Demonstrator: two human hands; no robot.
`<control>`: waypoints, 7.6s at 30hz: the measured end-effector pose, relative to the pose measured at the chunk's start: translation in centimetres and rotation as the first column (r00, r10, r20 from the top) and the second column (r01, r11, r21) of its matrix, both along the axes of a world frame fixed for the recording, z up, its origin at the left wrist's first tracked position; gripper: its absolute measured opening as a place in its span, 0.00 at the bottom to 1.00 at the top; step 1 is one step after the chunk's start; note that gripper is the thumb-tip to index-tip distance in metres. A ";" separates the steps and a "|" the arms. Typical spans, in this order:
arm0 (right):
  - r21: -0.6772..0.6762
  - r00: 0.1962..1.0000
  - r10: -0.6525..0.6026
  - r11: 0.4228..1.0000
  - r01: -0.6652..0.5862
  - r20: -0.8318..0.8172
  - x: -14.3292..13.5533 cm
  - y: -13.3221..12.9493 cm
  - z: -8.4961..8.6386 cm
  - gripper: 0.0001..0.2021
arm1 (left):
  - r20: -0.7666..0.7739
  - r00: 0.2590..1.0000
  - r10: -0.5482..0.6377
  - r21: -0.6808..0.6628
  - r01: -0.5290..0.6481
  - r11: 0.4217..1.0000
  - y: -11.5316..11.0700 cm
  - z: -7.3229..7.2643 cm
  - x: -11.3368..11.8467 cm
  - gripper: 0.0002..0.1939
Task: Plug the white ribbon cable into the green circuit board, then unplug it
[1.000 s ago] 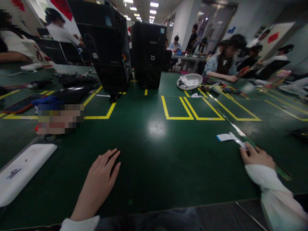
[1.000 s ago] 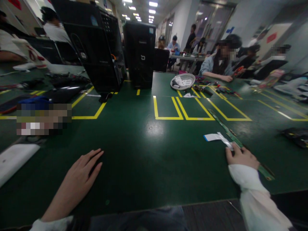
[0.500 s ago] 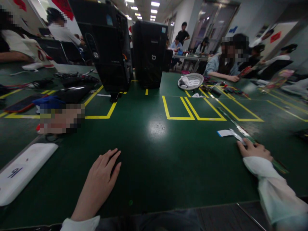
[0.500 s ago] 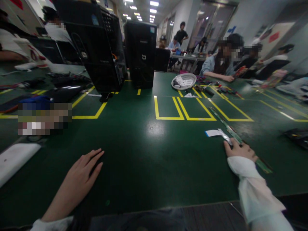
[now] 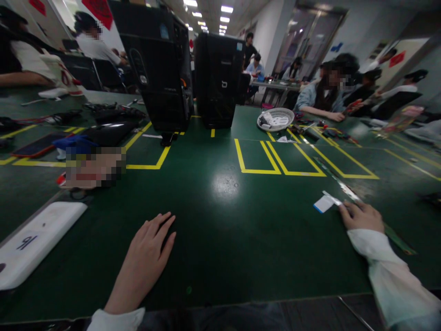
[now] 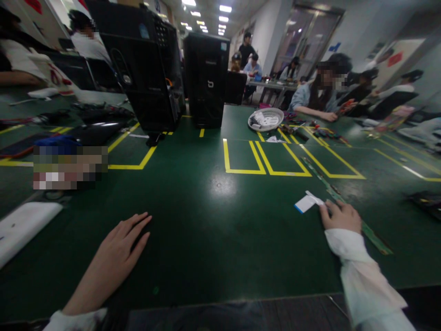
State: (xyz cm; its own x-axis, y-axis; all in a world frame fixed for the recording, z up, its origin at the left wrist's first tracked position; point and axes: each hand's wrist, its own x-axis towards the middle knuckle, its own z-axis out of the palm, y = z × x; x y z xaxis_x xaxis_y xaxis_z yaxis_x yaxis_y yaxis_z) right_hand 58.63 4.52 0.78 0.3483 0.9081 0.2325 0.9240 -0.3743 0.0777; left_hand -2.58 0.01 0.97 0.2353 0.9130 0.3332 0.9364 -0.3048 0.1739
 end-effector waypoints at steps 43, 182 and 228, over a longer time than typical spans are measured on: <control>0.166 -0.027 0.926 0.039 -0.985 -0.376 -32.4 1.6 1.9 0.27 | 0.004 1.000 0.015 -0.023 -0.015 1.000 0.1 -0.1 -0.2 0.25; 0.245 0.173 0.960 0.227 -0.943 -0.222 -27.7 4.5 0.4 0.25 | 0.116 0.983 -0.140 -0.050 0.147 0.988 -1.1 2.1 3.7 0.20; 0.224 0.146 0.945 0.216 -0.950 -0.294 -27.1 5.2 0.3 0.26 | 0.048 0.993 -0.112 -0.059 0.115 0.992 0.5 0.3 13.4 0.27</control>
